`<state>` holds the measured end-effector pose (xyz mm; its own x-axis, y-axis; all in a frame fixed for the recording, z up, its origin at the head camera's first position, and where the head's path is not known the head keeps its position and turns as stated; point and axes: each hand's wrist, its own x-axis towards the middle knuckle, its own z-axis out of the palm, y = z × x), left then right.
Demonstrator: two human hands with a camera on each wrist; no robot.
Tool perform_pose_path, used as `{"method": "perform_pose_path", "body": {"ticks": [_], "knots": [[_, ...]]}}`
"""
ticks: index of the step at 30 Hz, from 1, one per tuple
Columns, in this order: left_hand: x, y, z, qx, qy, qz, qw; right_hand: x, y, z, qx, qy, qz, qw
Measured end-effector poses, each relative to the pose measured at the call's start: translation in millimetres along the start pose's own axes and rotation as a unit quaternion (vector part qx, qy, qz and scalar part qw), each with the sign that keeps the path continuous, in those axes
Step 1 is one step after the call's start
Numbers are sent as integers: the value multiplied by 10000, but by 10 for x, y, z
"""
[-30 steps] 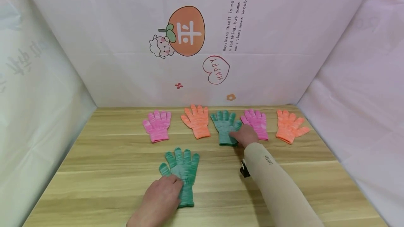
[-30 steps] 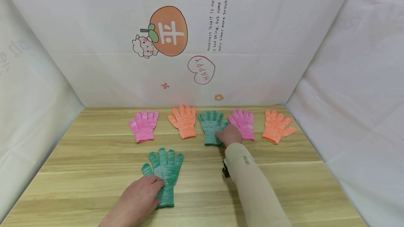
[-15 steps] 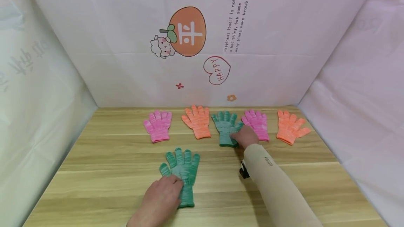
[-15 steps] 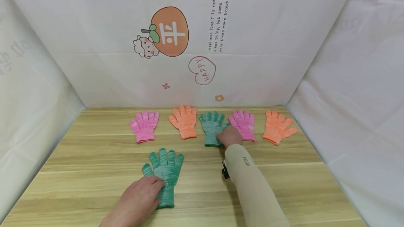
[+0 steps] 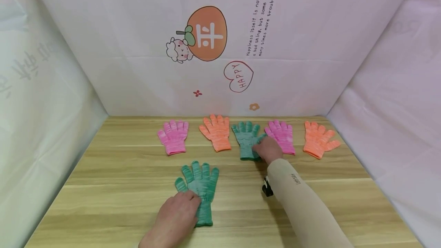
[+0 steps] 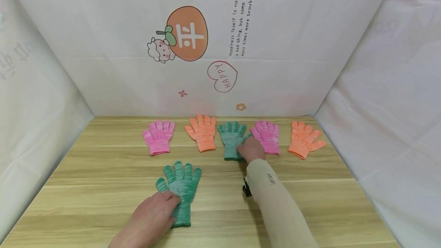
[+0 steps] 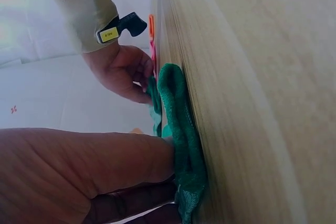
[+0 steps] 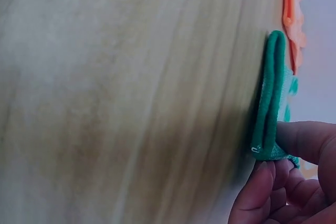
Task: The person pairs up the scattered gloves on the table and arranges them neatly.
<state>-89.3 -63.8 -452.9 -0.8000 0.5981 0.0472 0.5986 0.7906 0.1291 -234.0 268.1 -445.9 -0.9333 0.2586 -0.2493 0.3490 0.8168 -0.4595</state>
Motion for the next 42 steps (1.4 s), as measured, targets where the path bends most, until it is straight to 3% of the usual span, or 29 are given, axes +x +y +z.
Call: {"method": "perform_pose_path", "body": {"ticks": [10, 21, 42], "knots": [[-12, 3, -2, -37, 50, 13, 10000, -121, -98, -126, -18, 128, -165, 9998], [-21, 5, 2, -49, 48, 6, 10000, -228, -76, -148, -101, 610, -514, 9968], [-19, 4, 7, -98, 53, -2, 9999, -693, -90, -394, -203, 1269, -1339, 9826]]}}
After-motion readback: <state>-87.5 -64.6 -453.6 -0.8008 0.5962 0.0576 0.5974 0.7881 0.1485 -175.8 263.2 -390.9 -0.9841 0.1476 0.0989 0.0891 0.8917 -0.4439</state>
